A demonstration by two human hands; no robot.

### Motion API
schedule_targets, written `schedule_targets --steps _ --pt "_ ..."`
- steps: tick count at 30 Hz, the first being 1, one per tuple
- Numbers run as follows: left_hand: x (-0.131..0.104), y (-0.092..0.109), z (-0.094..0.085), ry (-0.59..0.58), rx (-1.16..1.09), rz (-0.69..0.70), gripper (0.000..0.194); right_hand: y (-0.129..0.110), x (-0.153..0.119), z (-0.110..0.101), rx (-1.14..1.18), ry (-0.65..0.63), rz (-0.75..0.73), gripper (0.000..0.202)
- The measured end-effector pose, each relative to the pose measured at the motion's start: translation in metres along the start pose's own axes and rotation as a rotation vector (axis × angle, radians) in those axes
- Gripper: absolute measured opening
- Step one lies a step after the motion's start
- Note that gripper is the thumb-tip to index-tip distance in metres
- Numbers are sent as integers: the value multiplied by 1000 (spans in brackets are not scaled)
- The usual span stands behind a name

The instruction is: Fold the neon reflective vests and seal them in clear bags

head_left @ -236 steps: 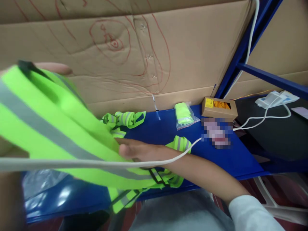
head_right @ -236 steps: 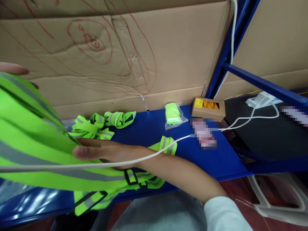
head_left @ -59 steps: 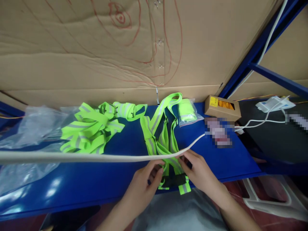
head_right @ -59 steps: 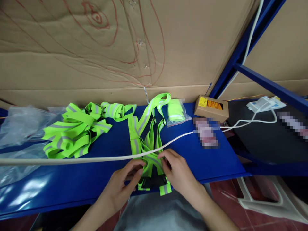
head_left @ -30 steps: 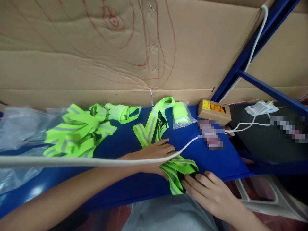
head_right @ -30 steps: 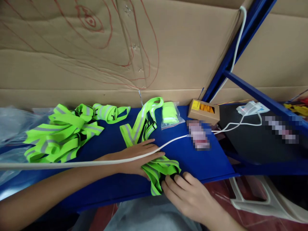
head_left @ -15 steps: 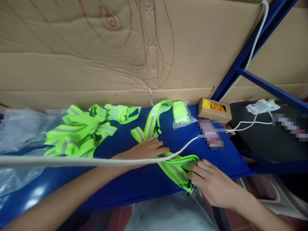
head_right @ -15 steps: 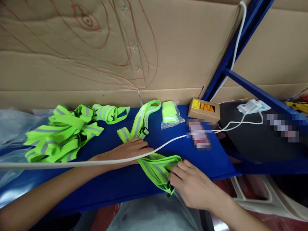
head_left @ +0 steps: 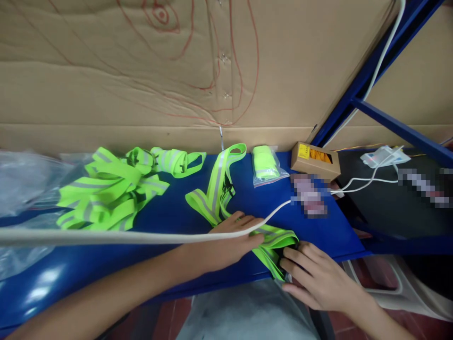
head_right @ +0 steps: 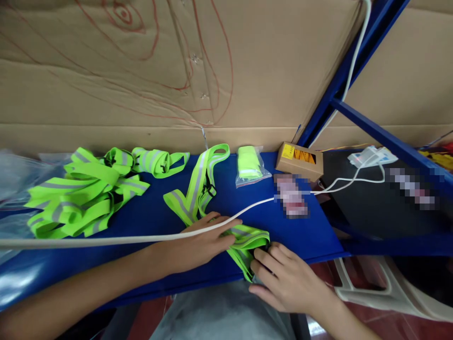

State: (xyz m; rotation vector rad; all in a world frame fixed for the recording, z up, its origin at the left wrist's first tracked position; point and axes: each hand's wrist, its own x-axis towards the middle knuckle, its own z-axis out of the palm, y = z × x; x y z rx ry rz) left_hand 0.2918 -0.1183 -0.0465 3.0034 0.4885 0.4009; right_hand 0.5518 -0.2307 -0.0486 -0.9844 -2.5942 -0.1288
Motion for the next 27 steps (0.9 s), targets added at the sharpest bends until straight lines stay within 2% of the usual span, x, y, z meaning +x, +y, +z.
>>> schedule_targets --steps 2,6,15,19,23,25,27 --pt "1 -6 2 -44 17 -17 13 0 -4 2 -18 24 1 30" --pt "4 -19 6 -84 -124 -56 8 3 -6 2 13 16 56 34" --pt "7 -34 11 -108 -113 -19 13 26 32 8 157 -289 97 28" --pt "1 -55 0 -168 -227 -43 10 30 40 11 183 -378 107 29" --pt "-9 -73 -15 -180 -301 -64 13 30 39 13 179 -382 100 31" --pt "-13 -79 -22 -183 -287 -70 12 30 35 17 179 -356 84 41" --pt "-16 -84 -26 -209 -255 -112 11 29 31 21 165 -308 74 62"
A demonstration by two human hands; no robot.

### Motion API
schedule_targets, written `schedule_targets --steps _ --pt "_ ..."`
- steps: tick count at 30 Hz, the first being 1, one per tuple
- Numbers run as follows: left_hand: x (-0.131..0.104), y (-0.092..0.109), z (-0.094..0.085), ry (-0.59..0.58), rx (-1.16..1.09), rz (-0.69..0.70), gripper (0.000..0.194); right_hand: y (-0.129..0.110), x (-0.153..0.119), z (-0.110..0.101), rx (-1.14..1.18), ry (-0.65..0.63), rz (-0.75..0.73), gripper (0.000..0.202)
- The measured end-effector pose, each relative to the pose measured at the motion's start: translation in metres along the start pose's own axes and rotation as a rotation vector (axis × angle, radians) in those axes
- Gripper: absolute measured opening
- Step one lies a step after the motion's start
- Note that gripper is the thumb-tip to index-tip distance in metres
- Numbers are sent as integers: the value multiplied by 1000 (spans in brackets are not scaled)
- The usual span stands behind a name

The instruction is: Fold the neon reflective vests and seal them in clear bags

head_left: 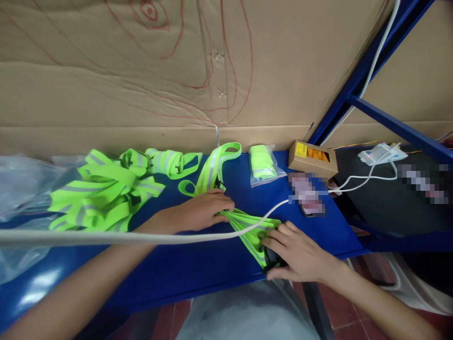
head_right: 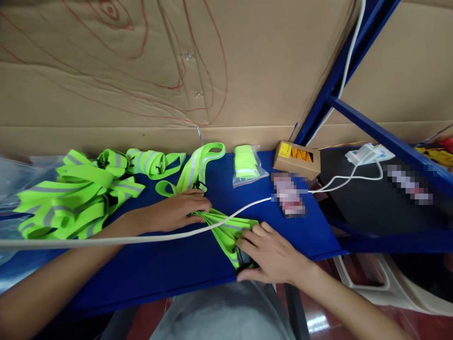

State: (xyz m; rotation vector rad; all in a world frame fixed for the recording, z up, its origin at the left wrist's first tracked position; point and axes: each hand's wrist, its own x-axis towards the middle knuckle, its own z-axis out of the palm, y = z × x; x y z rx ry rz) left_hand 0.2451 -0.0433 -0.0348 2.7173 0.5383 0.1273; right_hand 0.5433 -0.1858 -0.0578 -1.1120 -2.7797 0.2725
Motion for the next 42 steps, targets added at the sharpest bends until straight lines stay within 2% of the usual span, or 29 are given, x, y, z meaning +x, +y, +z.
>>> schedule_targets --steps 2,4,6,8,11,13,16,20,25,28,30,32,36,39,42 --pt "-3 -5 -2 -19 22 -73 10 -1 -4 5 -25 44 -8 79" --pt "-4 -8 -2 -21 12 -130 9 -5 -7 8 -39 64 -22 76" --pt "-5 -9 -1 -1 -7 -147 25 -10 -9 11 -36 78 -41 67" --pt "-5 -6 0 23 3 -110 38 -16 -11 14 -39 95 -51 58" --pt "-3 6 2 26 127 -21 40 -23 -14 20 -91 136 -69 51" --pt "-1 16 6 33 258 -15 41 -25 -15 22 -130 144 -93 49" --pt "3 25 14 66 410 -37 34 -27 -15 23 -132 130 -109 50" --pt "8 22 25 109 496 -24 21 -33 -13 23 -166 146 -83 47" --pt "8 16 27 122 477 48 19 -39 -15 25 -310 213 -163 42" --pt "8 18 26 120 420 76 20 -38 -14 18 -329 244 -221 39" --pt "9 21 27 110 387 88 20 -35 -10 8 -246 209 -231 37" --pt "10 25 28 109 362 97 22 -31 0 -2 -118 122 -201 31" --pt "12 31 35 128 311 132 29 -19 30 -11 -21 -53 -167 18" --pt "11 32 38 144 283 135 25 -11 52 -3 -56 -25 -189 23" --pt "8 28 36 130 269 129 25 -8 61 9 -122 116 -200 23"
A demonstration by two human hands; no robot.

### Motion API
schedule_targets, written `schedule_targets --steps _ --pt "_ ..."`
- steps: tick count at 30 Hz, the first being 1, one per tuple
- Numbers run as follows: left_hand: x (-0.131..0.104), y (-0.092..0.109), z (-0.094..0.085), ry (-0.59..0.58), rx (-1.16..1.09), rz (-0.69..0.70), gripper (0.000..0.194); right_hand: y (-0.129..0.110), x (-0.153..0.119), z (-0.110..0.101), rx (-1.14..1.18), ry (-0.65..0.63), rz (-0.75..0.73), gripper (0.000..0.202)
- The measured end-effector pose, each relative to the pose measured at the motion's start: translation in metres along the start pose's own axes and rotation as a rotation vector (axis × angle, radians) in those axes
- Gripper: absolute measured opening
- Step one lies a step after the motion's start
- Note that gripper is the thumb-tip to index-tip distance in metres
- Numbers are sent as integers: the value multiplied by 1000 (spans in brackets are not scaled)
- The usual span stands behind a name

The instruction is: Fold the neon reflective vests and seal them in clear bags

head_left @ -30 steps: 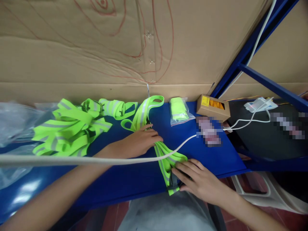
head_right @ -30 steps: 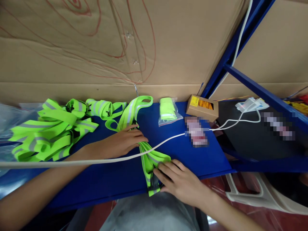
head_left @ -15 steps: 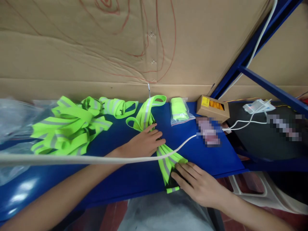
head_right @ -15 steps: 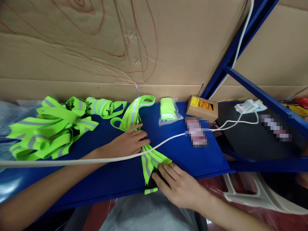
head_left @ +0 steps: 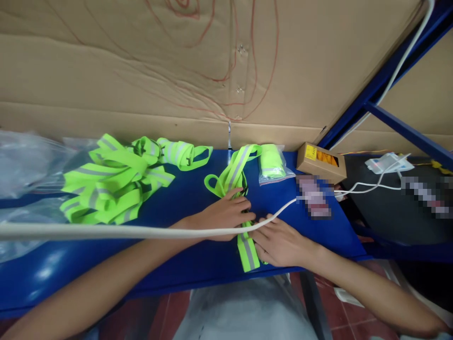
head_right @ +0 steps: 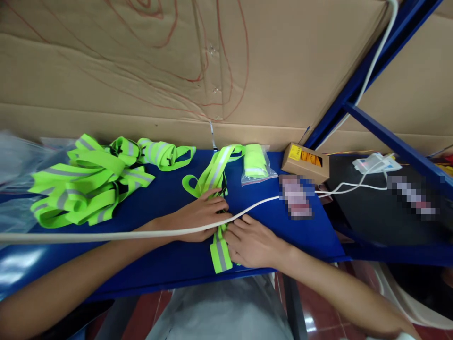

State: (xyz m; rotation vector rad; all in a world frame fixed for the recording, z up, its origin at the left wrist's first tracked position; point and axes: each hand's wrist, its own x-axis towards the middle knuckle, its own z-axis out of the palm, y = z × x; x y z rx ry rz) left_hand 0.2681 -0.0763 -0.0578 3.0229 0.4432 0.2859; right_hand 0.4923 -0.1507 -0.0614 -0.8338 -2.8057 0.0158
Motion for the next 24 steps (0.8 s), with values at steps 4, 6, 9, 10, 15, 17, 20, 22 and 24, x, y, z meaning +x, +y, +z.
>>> schedule_targets --steps 4,6,9,10,15,17,20,22,24 --pt "-5 -9 -9 5 -100 -27 40 -6 -10 7 -14 73 -42 31" --pt "-6 -13 -12 17 -181 -46 36 -11 -16 7 24 50 -52 37" --pt "-4 -17 -9 54 -229 -36 25 -18 -22 6 64 33 41 63" --pt "-2 -18 -6 72 -194 -34 20 -19 -22 6 54 33 67 62" --pt "12 -19 16 154 66 30 28 -27 -28 7 -167 89 -53 43" --pt "18 -15 20 175 71 54 25 -31 -33 4 -231 105 -120 40" --pt "28 -1 21 180 43 45 22 -39 -39 -4 -212 103 -160 38" --pt "34 8 21 168 29 54 24 -43 -38 -9 -138 92 -142 36" --pt "39 14 22 162 24 46 26 -45 -33 -14 -19 49 -86 35"
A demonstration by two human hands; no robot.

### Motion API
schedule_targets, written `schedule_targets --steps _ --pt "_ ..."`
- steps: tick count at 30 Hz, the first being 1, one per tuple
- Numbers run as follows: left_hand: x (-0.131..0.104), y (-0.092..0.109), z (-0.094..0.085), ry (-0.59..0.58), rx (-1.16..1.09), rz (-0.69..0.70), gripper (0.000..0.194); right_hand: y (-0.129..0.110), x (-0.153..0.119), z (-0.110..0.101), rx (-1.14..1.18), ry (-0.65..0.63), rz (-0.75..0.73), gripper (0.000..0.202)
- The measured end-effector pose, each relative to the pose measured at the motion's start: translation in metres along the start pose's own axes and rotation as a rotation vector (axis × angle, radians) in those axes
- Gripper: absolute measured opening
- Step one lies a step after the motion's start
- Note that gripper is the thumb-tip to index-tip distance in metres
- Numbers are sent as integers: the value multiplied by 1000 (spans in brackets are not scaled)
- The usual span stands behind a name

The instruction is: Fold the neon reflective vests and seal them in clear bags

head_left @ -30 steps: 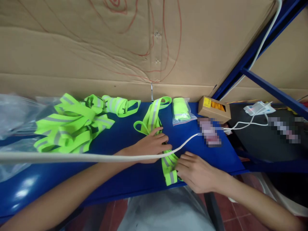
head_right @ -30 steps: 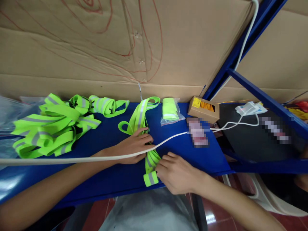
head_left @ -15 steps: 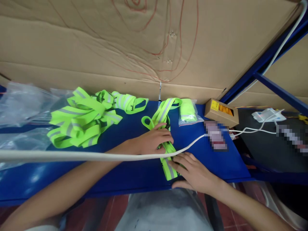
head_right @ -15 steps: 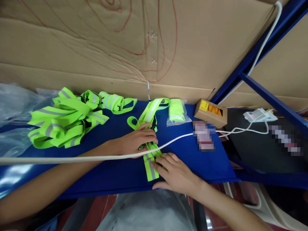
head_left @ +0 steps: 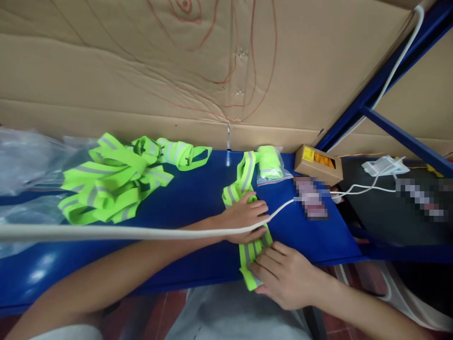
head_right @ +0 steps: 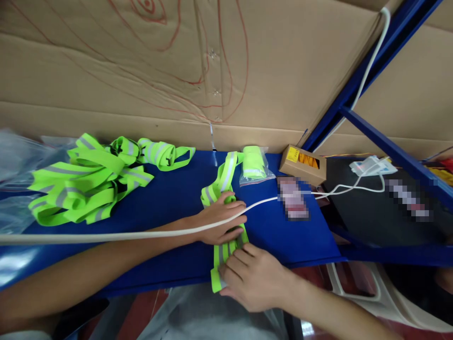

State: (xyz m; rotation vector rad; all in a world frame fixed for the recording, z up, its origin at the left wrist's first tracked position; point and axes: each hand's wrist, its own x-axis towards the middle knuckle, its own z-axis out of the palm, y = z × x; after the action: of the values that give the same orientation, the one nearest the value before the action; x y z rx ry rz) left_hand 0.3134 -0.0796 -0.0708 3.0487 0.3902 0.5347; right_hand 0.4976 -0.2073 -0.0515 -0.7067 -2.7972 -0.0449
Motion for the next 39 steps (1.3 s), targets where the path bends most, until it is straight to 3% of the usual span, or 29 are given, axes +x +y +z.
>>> schedule_targets --steps 5,11,13,15,17,18,21,25,30,32,36,39 --pt "5 -10 7 17 83 -30 27 3 18 3 250 -128 103 33" --pt "3 -22 12 49 105 -15 26 1 13 16 125 89 87 16" --pt "3 -24 12 48 98 -23 28 -4 5 20 32 141 101 23" --pt "3 -26 11 45 85 -40 30 -10 -3 24 -30 161 127 47" --pt "4 -28 11 46 73 -67 31 -15 -9 27 -68 132 132 74" --pt "4 -30 10 47 68 -82 31 -16 -11 28 -89 112 128 73" --pt "3 -30 10 45 54 -136 30 -15 -12 25 -99 78 108 44" --pt "-2 -19 10 41 45 -209 25 -6 -6 4 217 32 186 40" --pt "-8 1 11 47 22 -246 22 17 17 -33 580 -204 390 35" --pt "-8 6 12 56 13 -250 20 27 30 -42 621 -304 374 33" --pt "-7 8 13 64 5 -259 17 37 50 -44 598 -371 266 32" --pt "-7 4 16 64 28 -246 17 37 56 -31 530 -325 222 29"
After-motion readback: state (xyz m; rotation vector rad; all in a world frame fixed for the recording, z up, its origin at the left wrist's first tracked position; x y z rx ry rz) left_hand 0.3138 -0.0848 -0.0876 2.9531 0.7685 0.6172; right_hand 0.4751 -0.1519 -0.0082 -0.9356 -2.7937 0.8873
